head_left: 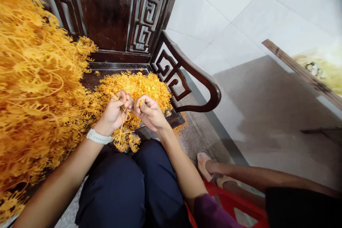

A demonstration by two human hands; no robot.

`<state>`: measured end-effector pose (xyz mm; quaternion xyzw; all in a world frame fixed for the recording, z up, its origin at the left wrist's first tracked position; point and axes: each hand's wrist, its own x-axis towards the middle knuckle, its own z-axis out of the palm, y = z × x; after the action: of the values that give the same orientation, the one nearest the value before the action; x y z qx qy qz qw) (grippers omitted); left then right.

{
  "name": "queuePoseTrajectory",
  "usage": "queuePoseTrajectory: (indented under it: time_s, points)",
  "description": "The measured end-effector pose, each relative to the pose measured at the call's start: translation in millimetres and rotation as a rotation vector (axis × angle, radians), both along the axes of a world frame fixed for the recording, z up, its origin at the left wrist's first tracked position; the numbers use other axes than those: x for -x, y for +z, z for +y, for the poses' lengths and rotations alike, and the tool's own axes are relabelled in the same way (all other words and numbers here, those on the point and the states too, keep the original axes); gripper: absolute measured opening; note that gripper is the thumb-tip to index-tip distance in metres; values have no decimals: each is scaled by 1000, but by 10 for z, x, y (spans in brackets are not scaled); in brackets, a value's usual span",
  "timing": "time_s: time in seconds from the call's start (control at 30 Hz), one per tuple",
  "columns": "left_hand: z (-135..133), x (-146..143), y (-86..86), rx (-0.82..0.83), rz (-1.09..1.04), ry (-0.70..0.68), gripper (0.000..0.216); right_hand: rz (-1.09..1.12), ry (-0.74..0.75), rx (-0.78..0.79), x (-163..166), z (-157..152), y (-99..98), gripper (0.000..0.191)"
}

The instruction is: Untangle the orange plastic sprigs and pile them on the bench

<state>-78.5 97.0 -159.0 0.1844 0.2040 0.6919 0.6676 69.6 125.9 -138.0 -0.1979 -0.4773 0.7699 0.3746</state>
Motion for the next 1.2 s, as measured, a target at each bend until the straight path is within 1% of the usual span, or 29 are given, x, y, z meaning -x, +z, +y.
queuePoseTrajectory:
  time_s: [0.03,0.1,0.2,0.27,0.33,0.43,0.5,0.53,0.67,0.73,0.83,0.9,0.97,1.03,1.13,1.2]
  points:
    - [-5,-9,2,-3,40,1,26,1,-47,33,7,4,13,28]
    - [-9,-29,-1,0,91,-8,30,25,-190,110,10,36,27,21]
    - [-4,-43,-13,22,181,9,34,35,-416,210,-15,128,10,26]
    - [1,-41,-15,28,268,43,35,-58,-538,224,-39,181,-17,32]
    - [3,-38,-14,10,352,82,38,-199,-631,147,-59,200,-33,37]
    - [1,-46,-20,-16,460,138,40,-327,-703,-79,-76,155,6,33]
    - [-2,-60,-35,-19,484,136,40,-332,-674,-197,-77,96,63,32]
    - [-4,-69,-46,-22,494,128,41,-327,-637,-229,-74,66,91,32]
    - [-16,-101,-100,-70,549,117,42,-265,-472,-221,-41,7,127,32]
    - [-14,-106,-129,-90,567,113,40,-226,-451,-213,-29,19,96,29]
    - [6,-102,-171,-89,613,118,39,-225,-445,-229,-27,40,46,27]
    - [23,-104,-183,-81,657,171,45,-240,-412,-250,-32,34,37,29]
    - [32,-118,-176,-86,672,239,45,-243,-355,-269,-37,17,48,31]
    - [27,-142,-148,-88,593,247,41,-232,-303,-261,-42,-1,63,33]
    - [1,-178,-93,-63,373,159,38,-207,-249,-192,-52,-10,70,32]
    - [-20,-192,-67,-34,269,97,39,-194,-200,-135,-61,-9,66,32]
